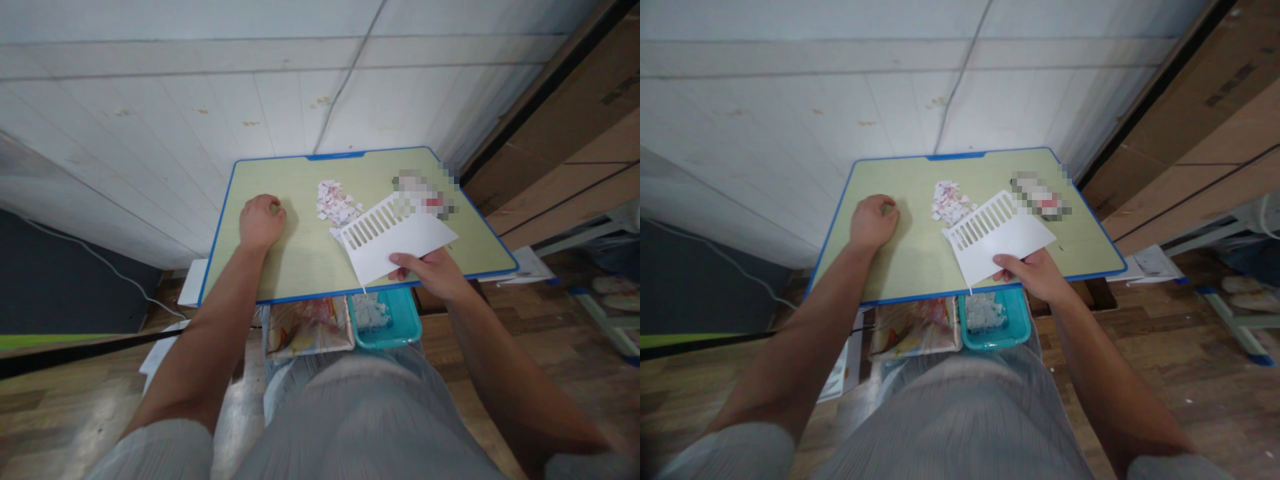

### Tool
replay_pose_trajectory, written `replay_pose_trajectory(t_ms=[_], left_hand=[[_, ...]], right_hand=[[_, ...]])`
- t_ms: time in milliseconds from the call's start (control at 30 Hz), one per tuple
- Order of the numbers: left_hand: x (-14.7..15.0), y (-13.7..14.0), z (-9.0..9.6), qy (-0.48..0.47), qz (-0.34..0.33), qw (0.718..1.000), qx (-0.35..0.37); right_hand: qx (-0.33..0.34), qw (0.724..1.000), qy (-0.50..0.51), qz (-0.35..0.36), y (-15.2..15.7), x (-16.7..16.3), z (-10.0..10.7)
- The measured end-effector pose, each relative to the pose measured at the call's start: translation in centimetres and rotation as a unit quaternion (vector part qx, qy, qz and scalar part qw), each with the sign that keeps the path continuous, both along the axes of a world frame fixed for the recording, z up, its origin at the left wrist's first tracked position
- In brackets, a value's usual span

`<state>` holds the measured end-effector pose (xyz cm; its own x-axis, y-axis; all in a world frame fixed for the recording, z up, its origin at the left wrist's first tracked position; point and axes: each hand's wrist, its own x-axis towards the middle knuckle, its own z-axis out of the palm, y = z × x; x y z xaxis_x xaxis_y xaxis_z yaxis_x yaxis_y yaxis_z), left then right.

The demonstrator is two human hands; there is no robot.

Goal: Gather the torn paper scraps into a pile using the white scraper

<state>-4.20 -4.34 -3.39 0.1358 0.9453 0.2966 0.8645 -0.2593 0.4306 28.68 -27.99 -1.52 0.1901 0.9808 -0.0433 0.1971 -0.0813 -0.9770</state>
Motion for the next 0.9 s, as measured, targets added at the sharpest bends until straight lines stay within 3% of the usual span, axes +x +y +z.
replay_pose_trajectory(t_ms=[500, 567, 733, 900], left_hand=[[0.0, -0.1, 0.1, 0.015, -0.004, 1.0, 0.004], [0.0, -0.1, 0.1, 0.013, -0.002, 1.0, 0.004], [0.0, -0.1, 0.0, 0.004, 0.0, 1.0, 0.004], [0.1, -0.1, 0.1, 0.01, 0.001, 1.0, 0.003]], right_hand=[[0.018, 1.0, 0.006, -0.007, 0.2, 0.0, -0.2], [0.046, 0.998, 0.006, -0.031, 0.3, -0.3, -0.3], [0.122, 0.976, 0.02, -0.178, 1.1, -0.6, -0.8], [0.103, 0.985, 0.005, -0.139, 1.1, -0.7, -1.1]])
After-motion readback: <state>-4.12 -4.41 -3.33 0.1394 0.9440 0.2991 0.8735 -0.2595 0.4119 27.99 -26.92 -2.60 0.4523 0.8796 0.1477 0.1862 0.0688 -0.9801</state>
